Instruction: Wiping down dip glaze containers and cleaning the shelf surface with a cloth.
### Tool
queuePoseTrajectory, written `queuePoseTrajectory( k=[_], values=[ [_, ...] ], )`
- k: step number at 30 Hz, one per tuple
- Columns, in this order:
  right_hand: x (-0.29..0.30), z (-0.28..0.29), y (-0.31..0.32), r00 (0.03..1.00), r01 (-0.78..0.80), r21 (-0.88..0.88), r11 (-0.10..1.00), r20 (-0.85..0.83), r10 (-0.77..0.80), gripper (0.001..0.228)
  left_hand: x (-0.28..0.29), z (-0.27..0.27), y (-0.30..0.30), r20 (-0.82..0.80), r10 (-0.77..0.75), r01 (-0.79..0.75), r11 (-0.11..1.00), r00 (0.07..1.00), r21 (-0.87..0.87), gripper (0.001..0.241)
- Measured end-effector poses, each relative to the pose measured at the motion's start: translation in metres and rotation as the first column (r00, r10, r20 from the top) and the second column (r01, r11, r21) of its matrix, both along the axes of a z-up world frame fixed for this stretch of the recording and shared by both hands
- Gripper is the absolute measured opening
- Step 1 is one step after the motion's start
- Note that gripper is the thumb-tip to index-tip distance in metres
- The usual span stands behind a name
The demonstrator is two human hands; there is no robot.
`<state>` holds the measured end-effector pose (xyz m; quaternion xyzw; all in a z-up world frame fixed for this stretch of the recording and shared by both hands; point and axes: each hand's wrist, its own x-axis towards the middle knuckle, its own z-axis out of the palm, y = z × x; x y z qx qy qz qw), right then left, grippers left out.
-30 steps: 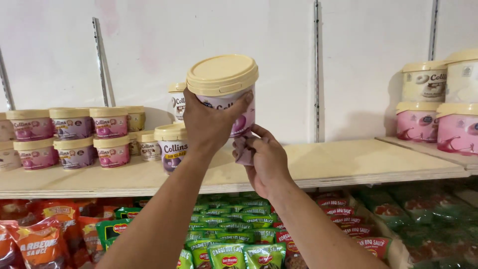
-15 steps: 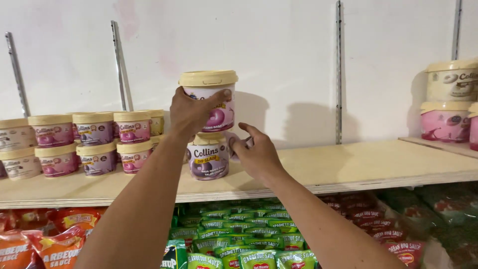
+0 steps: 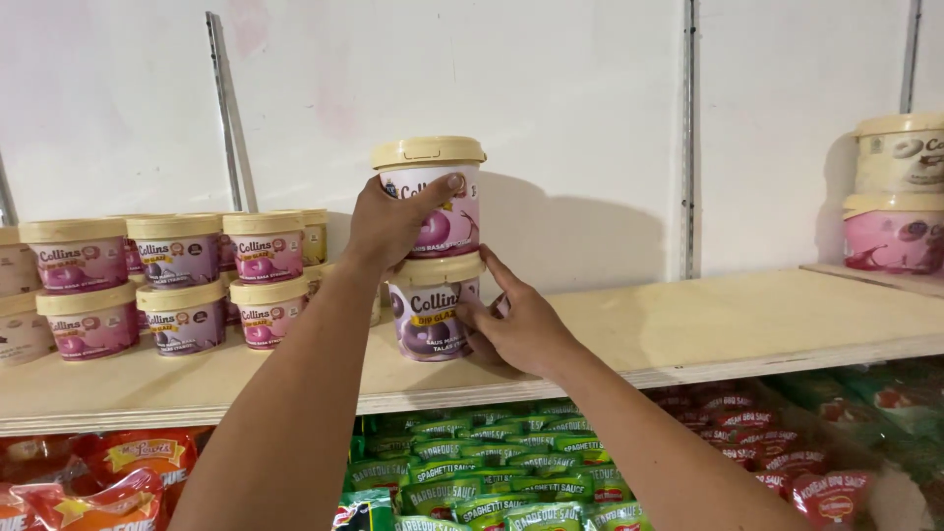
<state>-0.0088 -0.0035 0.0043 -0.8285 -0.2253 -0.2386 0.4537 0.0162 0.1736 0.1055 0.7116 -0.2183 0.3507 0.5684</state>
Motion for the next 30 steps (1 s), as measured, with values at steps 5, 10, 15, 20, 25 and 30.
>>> queuePoseTrajectory(
  k=[5,10,15,20,25,30],
  values=[
    [0.001,-0.001,0.000,0.997,0.000,-0.025,1.000,-0.081,-0.002,0.093,-0.003,-0.007,0.005,0.064,0.059,-0.061,0.998,0.996,0.030,0.073],
    [0.006,-0.004,-0.001,0.998,0.019,-0.054,0.998,-0.061,-0.022,0.095,0.000,-0.018,0.011,-0.019,0.157,-0.156,0.986,0.987,0.064,0.082],
    [0.007,-0.003,0.000,0.994,0.045,-0.061,0.997,-0.094,-0.051,0.096,-0.005,-0.037,0.016,-0.115,0.024,-0.004,0.985,0.993,0.174,0.069],
    [0.020,-0.008,-0.003,0.994,0.015,-0.058,0.998,-0.111,-0.021,0.099,0.004,-0.051,0.019,-0.087,-0.004,0.012,0.995,0.996,0.095,0.067],
    [0.022,-0.010,-0.004,0.992,-0.032,-0.018,0.999,-0.121,0.029,0.100,-0.006,-0.051,0.014,-0.162,0.011,-0.005,0.999,0.987,0.034,0.070],
    [0.020,-0.010,-0.004,0.990,-0.058,0.020,0.998,-0.130,0.061,0.100,-0.001,-0.053,0.015,-0.074,0.075,-0.070,0.995,0.994,0.078,0.071]
  ],
)
